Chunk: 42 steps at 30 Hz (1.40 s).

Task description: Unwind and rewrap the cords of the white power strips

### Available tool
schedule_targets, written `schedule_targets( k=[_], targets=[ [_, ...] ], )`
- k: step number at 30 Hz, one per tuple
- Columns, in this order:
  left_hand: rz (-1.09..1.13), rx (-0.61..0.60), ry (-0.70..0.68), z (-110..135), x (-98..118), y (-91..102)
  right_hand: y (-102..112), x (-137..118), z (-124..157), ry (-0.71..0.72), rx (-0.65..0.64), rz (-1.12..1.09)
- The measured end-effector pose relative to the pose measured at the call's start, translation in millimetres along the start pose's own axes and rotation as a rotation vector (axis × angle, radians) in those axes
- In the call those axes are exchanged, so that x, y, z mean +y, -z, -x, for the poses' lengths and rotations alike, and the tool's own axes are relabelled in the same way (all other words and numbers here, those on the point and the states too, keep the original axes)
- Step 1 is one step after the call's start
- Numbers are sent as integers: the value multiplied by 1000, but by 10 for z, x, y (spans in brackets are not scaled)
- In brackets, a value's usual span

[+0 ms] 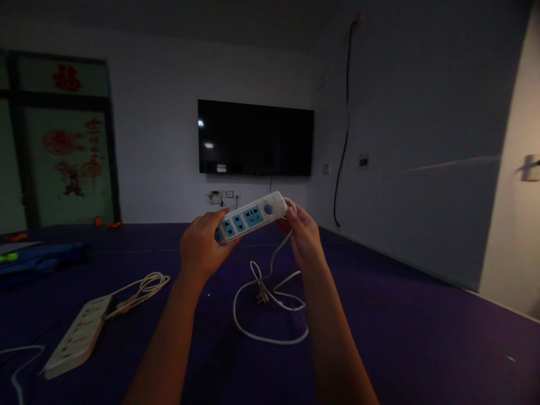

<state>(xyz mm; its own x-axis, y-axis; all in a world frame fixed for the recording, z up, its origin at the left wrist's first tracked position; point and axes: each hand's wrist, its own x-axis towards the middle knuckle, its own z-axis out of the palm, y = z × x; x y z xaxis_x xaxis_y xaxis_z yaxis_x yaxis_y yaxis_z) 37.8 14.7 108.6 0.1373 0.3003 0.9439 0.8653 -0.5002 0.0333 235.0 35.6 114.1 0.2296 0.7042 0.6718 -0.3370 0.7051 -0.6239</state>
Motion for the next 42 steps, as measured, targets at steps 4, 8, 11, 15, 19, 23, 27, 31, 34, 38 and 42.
schedule_targets(
  k=[4,8,11,15,19,23,27,31,34,38,42],
  targets=[
    [10,125,109,-9,-21,9,6,71,-8,-31,4,76],
    [51,164,222,-18,-22,59,-26,156,-1,-16,-63,232],
    [77,158,313,-20,-9,94,-97,220,19,37,-139,356],
    [83,155,397,-18,11,99,-201,308,67,95,-209,521],
    [63,154,432,-17,31,88,-271,389,118,110,-259,648],
    [51,165,426,-10,52,74,-325,433,155,108,-297,766],
    [-19,165,353,6,55,18,-375,409,184,102,-323,906],
    [-160,163,203,20,34,-39,-392,298,206,68,-366,1109],
    [-236,77,124,17,26,-22,-380,194,218,100,-402,1301],
    [-328,-122,3,-8,47,71,-347,114,227,158,-490,1496],
    [-389,-277,-97,-24,98,167,-311,105,223,205,-564,1530]
  ],
)
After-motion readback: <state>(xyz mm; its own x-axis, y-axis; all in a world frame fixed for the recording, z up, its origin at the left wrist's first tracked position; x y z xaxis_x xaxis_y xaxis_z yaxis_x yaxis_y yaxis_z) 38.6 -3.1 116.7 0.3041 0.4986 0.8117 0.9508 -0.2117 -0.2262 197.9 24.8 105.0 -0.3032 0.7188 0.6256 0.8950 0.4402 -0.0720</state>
